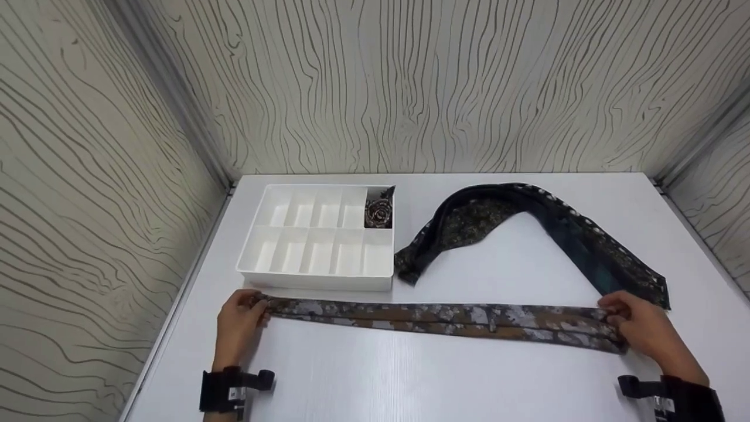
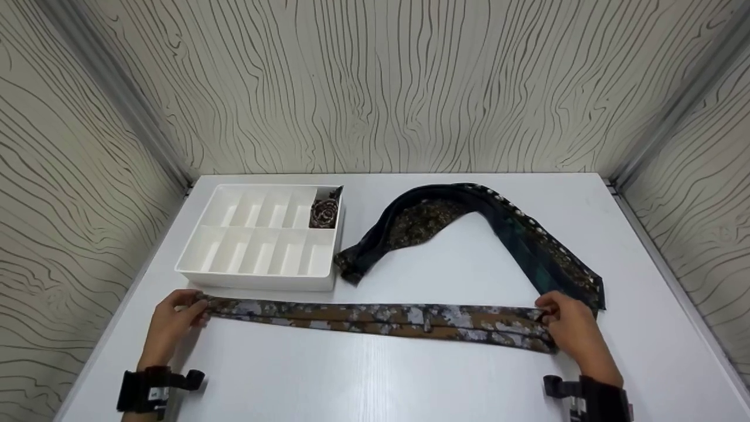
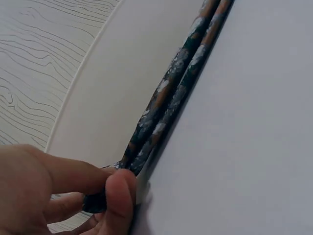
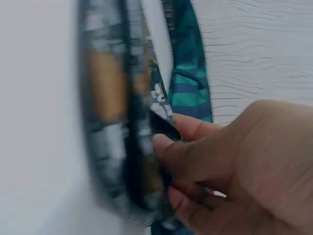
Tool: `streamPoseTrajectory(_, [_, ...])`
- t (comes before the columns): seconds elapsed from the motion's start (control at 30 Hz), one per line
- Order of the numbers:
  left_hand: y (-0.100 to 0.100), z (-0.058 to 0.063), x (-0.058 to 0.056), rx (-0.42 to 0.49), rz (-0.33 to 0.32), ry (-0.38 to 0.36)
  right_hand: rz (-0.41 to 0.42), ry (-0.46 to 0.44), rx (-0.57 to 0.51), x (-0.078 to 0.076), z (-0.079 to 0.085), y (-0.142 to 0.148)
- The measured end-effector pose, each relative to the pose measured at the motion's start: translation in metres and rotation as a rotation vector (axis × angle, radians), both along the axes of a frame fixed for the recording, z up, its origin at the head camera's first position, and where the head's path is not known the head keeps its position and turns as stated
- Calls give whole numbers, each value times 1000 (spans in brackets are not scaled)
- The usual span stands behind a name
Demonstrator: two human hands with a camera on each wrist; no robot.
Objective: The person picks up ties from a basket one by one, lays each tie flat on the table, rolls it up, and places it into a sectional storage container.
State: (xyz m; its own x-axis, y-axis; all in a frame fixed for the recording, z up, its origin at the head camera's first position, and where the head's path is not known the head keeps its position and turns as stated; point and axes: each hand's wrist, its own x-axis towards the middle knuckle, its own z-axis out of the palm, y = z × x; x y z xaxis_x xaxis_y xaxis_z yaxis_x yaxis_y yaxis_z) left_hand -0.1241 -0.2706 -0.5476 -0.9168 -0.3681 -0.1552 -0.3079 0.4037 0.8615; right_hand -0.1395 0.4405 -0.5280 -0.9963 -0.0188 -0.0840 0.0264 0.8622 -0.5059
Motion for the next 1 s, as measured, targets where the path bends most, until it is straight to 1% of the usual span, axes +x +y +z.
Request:
streamPoseTrajectory(0.07, [1, 1, 0, -76, -8, -2, 6, 107, -1, 0, -3, -8])
streamPoseTrajectory(0.17, [4, 3, 0, -183, -1, 7, 7, 260, -5, 2, -4, -31])
streamPoseTrajectory(0.23, [8, 3, 0, -218, 9, 21, 18, 319, -26, 3, -3, -53])
streamPoseTrajectory(0.27, [11, 3, 0, -232, 16, 32, 30, 321, -35, 3, -2, -64])
streamPoseTrajectory(0.33, [18, 3, -1, -250, 25, 51, 86, 286, -63, 3, 1, -88])
streamPoseTrajectory(0.4, [25, 3, -2, -264, 23, 70, 178, 206, -99, 3, 2, -109])
streamPoseTrajectory(0.47, [33, 4, -2, -283, 14, 86, 280, 75, -125, 2, 4, -126])
streamPoseTrajectory(0.53, [39, 5, -3, -293, 6, 94, 352, -50, -148, 2, 4, -137])
streamPoseTrajectory(0.6, [44, 5, -2, -313, 0, 107, 397, -115, -146, 2, 2, -144])
streamPoseTrajectory(0.67, [48, 6, -2, -328, -2, 136, 402, -127, -147, 1, 0, -147])
streamPoseTrajectory(0.8, [52, 6, 0, -347, -19, 173, 395, -91, -158, -1, -5, -146])
streamPoseTrajectory(0.87, [52, 5, 0, -352, -20, 155, 396, -81, -169, -1, -7, -145])
streamPoseTrajectory(1.0, [51, 4, 0, -350, -1, 71, 382, -79, -187, -2, -10, -144])
